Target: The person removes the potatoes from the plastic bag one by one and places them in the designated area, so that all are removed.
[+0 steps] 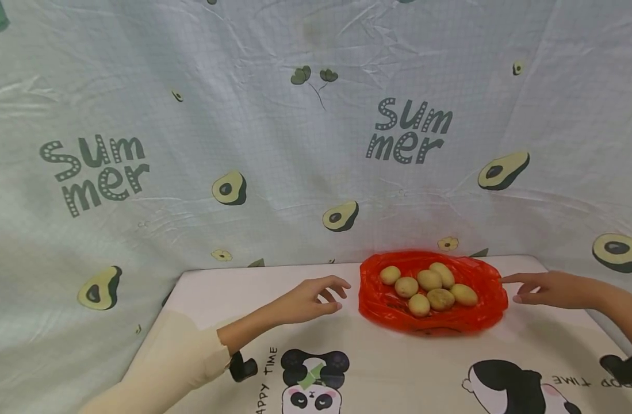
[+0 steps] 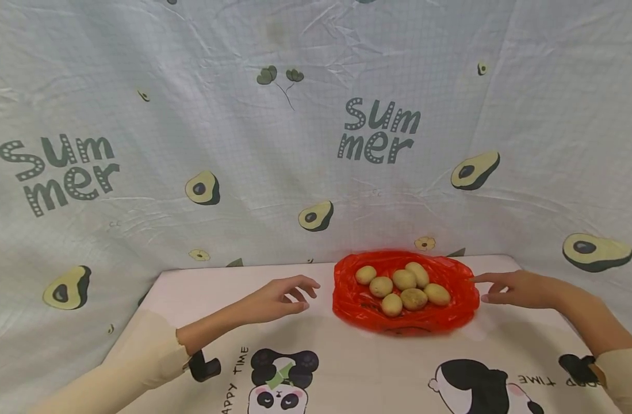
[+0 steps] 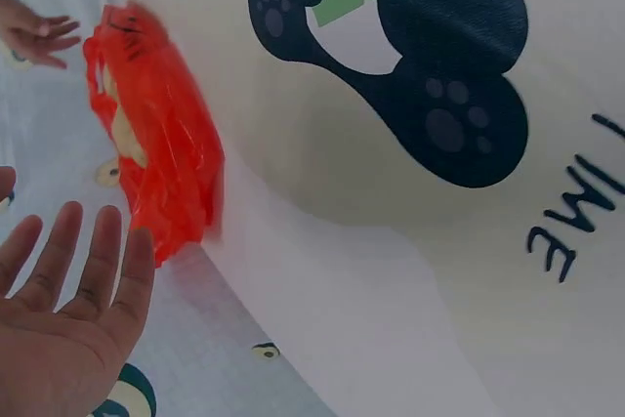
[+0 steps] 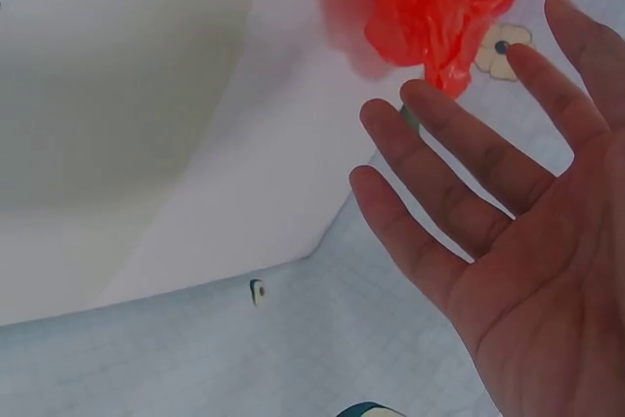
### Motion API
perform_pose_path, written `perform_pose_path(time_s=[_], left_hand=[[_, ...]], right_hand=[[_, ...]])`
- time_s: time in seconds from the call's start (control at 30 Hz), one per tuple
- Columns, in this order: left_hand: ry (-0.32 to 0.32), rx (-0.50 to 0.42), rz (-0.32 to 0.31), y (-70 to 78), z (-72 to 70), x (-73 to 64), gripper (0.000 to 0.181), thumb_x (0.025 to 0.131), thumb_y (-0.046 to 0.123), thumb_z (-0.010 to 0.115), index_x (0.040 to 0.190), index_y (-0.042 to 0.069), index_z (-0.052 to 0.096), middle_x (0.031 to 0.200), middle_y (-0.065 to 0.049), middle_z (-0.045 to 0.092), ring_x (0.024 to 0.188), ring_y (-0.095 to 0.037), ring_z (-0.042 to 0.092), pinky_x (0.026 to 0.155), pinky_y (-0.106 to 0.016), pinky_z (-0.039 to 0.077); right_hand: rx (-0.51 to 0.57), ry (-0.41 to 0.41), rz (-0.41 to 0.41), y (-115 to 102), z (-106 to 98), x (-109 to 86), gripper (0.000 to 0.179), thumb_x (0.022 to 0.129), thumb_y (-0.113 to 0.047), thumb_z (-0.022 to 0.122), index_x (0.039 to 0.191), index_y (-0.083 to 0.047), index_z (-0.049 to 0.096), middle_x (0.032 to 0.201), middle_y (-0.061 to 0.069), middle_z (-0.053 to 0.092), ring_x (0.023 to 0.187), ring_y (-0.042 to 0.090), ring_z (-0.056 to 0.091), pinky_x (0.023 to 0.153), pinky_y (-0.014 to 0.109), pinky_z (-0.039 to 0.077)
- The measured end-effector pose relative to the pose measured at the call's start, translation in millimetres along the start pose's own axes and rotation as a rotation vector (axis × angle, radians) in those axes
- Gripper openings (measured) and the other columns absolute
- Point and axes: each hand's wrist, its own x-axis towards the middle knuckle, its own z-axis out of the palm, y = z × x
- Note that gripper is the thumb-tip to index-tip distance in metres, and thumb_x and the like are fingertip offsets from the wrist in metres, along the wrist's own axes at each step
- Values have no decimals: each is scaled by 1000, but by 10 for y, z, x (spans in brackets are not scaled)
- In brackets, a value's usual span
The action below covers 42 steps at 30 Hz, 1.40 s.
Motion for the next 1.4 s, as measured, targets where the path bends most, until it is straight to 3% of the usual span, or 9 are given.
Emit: perform_pose_path(time_s=[0.13,0.3,0.6,0.87,1.03,1.13,1.3,1.4], left_hand=[[-41,2,28,67,3,138,37,99,12,63,136,12,58,120,-7,68,104,-17,67,87,-21,54],[-79,8,59,209,-19,339,39,99,10,63,138,11,58,123,-12,66,106,-19,66,85,-21,55],[-111,75,92,437,33,736,40,100,14,61,139,11,57,124,-5,66,104,-14,64,83,-19,54],[-153,81,171,472,239,965,35,100,13,63,134,13,61,119,-2,65,102,-9,64,87,-15,51],[-144,93,169,476,302,1061,36,101,14,62,136,11,59,124,-10,66,104,-11,64,88,-16,50],[-121,109,164,468,335,1126,36,100,15,63,136,10,60,123,-11,66,103,-13,64,88,-16,50],[-42,147,132,460,413,1255,32,99,19,66,129,12,66,112,-3,69,94,-11,63,81,-15,49],[-28,183,107,452,452,1358,29,98,19,68,126,12,68,108,0,69,90,-10,62,78,-15,49]], right_hand=[[100,-74,36,-1,-106,105,60,100,-26,63,147,6,41,123,26,64,103,38,66,84,61,56],[201,-155,153,-29,-219,221,73,101,-35,61,153,4,29,137,38,50,108,46,64,89,66,52],[359,-163,255,-24,-285,419,64,98,-31,68,149,-2,42,141,36,45,114,43,61,93,58,53],[523,-104,210,170,-77,503,62,95,-24,71,148,-5,45,145,23,49,119,29,57,97,54,53],[638,-52,175,300,65,512,68,96,-24,71,152,-5,39,151,24,41,121,26,55,99,51,53],[653,-18,141,361,152,515,68,98,-26,68,153,-3,36,155,28,34,124,27,52,98,49,53],[675,41,99,411,274,519,64,99,-25,66,152,-2,38,157,31,29,128,32,49,98,48,54],[682,44,91,408,315,538,64,99,-25,67,152,-3,40,157,32,26,129,33,48,98,47,54]])
